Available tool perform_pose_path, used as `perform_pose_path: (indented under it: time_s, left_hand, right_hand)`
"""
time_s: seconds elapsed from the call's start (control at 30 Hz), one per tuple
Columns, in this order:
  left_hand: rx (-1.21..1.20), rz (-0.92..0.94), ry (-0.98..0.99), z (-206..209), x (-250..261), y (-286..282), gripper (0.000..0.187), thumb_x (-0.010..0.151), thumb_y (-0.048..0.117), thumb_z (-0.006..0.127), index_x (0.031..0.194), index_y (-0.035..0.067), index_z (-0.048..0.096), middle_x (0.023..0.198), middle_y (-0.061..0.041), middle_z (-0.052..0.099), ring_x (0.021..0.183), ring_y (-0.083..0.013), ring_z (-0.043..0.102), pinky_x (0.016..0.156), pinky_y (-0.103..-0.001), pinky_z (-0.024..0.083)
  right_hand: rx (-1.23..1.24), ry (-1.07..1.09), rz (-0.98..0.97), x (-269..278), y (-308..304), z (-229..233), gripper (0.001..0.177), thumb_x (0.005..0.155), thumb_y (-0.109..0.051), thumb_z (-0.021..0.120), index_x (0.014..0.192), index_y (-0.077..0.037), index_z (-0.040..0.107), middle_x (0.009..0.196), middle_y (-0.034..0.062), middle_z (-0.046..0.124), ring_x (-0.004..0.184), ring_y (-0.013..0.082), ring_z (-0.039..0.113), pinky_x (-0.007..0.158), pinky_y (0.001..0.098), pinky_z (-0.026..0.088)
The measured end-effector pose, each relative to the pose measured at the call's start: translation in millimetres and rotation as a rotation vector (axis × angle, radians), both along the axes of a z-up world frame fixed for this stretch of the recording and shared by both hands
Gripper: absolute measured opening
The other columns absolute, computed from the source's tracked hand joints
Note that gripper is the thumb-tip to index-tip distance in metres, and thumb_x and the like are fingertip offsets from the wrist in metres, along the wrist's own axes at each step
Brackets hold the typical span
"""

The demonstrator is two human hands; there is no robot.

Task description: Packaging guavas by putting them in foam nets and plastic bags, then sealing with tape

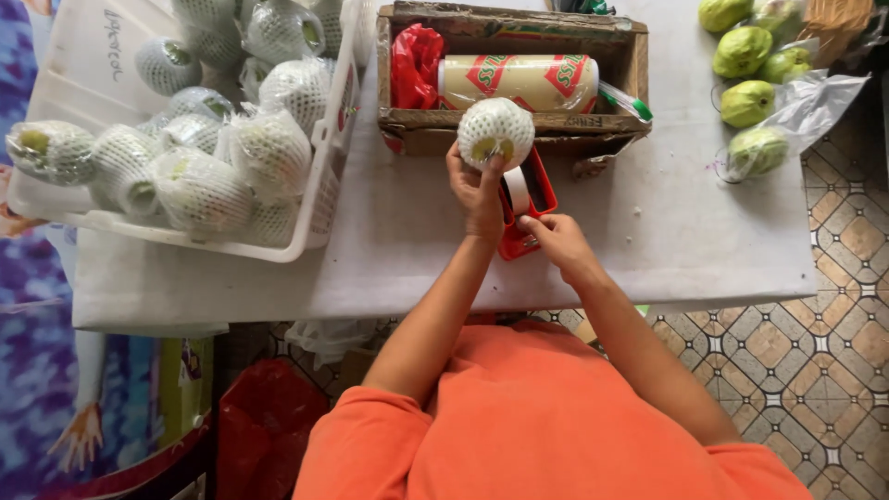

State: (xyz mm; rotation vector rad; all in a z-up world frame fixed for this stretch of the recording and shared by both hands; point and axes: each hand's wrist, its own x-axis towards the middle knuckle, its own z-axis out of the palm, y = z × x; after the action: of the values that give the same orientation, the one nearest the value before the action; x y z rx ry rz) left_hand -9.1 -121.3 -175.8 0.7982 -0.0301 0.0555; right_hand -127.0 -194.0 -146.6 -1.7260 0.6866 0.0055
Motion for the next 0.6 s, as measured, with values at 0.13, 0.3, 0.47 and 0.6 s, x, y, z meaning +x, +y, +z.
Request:
perform_pose_path:
  time_s: [0.13, 0.3, 0.47, 0.6]
  left_hand:
    - [0.074, 0.139, -0.030, -2.1, -3.0, -11.9, 0.066, 0.088, 0.026, 0.085, 0.140, 0.011, 0.048, 0.115, -0.008, 0.068, 0.104, -0.0146, 0.067, 0.089, -0.036, 0.061]
    - [0.156, 0.221, -0.064, -5.6, -3.4, -18.0, 0.075, 0.084, 0.027, 0.088, 0.143, 0.010, 0.046, 0.111, -0.009, 0.069, 0.102, -0.0143, 0.068, 0.090, -0.034, 0.060]
    - [0.146, 0.260, -0.089, 1.3, -4.3, -20.2, 0.076, 0.082, 0.020, 0.089, 0.143, 0.009, 0.045, 0.110, -0.009, 0.072, 0.102, -0.0114, 0.069, 0.090, -0.030, 0.059]
    - [0.103, 0.268, -0.076, 0.6, -3.4, -19.9, 0.071, 0.087, 0.023, 0.086, 0.143, 0.009, 0.044, 0.111, -0.009, 0.071, 0.102, -0.0127, 0.070, 0.088, -0.032, 0.060]
  right_hand:
    - [0.087, -0.026, -0.062, -4.7, -6.9, 2.9, 0.020, 0.093, -0.026, 0.073, 0.084, -0.009, 0.079, 0.078, 0.0050, 0.072, 0.078, 0.0109, 0.062, 0.073, 0.0247, 0.048]
    - [-0.028, -0.162, -0.069, -12.6, -13.2, -3.0, 0.018, 0.092, -0.027, 0.078, 0.090, -0.010, 0.082, 0.097, 0.0075, 0.061, 0.096, 0.0138, 0.053, 0.092, 0.0303, 0.044]
    - [-0.134, -0.203, -0.041, -43.4, -12.1, -1.9, 0.015, 0.096, -0.023, 0.074, 0.090, -0.010, 0.081, 0.101, 0.0071, 0.054, 0.100, 0.0151, 0.049, 0.097, 0.0328, 0.041]
    - [0.024, -0.080, -0.032, -59.5, -9.3, -12.7, 0.018, 0.101, -0.025, 0.068, 0.092, -0.012, 0.078, 0.095, 0.0049, 0.065, 0.088, 0.0103, 0.058, 0.081, 0.0267, 0.049]
